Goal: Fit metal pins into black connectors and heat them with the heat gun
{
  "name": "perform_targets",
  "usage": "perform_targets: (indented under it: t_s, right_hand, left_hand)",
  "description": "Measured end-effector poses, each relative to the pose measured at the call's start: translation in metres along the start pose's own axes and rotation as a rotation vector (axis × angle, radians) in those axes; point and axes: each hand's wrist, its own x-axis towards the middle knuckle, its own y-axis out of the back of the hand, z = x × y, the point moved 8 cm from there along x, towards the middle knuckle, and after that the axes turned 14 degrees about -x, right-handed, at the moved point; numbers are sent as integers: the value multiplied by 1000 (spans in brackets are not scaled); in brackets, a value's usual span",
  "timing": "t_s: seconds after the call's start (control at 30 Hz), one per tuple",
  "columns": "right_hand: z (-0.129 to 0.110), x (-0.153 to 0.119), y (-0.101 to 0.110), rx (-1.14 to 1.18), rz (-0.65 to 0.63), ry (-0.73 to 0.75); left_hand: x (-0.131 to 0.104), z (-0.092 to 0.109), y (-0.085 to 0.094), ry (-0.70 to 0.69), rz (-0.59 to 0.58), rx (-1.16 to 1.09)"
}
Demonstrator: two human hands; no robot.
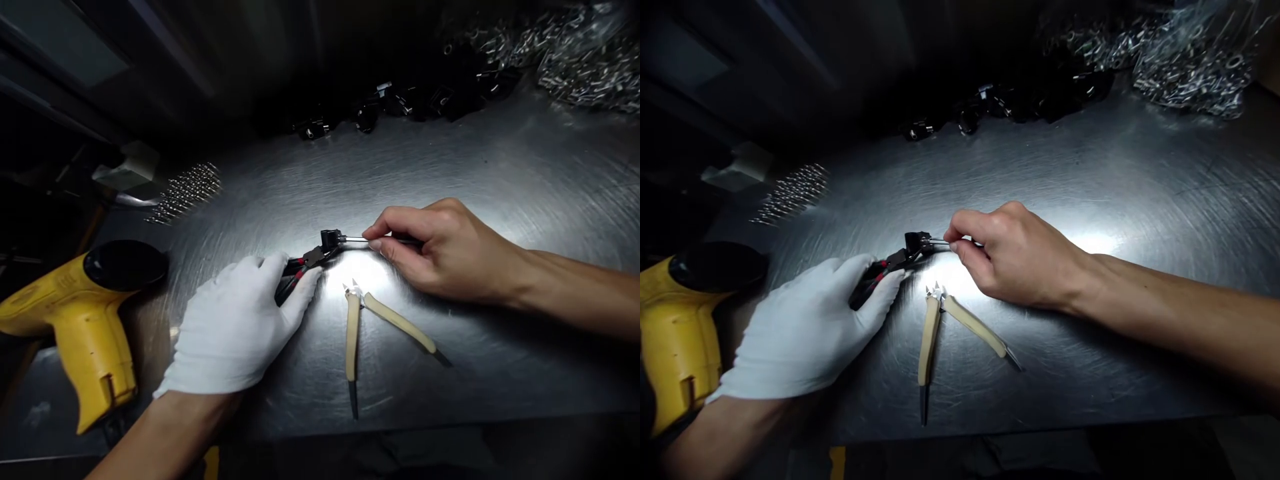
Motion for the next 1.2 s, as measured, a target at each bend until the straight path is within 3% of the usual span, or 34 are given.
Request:
perform_targets:
  t_s: [0.37,0.7,0.97,1.2]
  right_hand:
    - [-9,-4,1,-55,35,-26]
    - [-11,-11,-3,-127,4,-85]
    - [-17,-14,-5,-144,38,-130]
    - [-15,-17,-2,-161,48,-71]
  left_hand:
    - [-6,4,-1,103,-17,24]
    - [-6,10,0,233,-120,59]
    - [-9,15,1,237,-78,45]
    - [-14,16,1,165,-29,54]
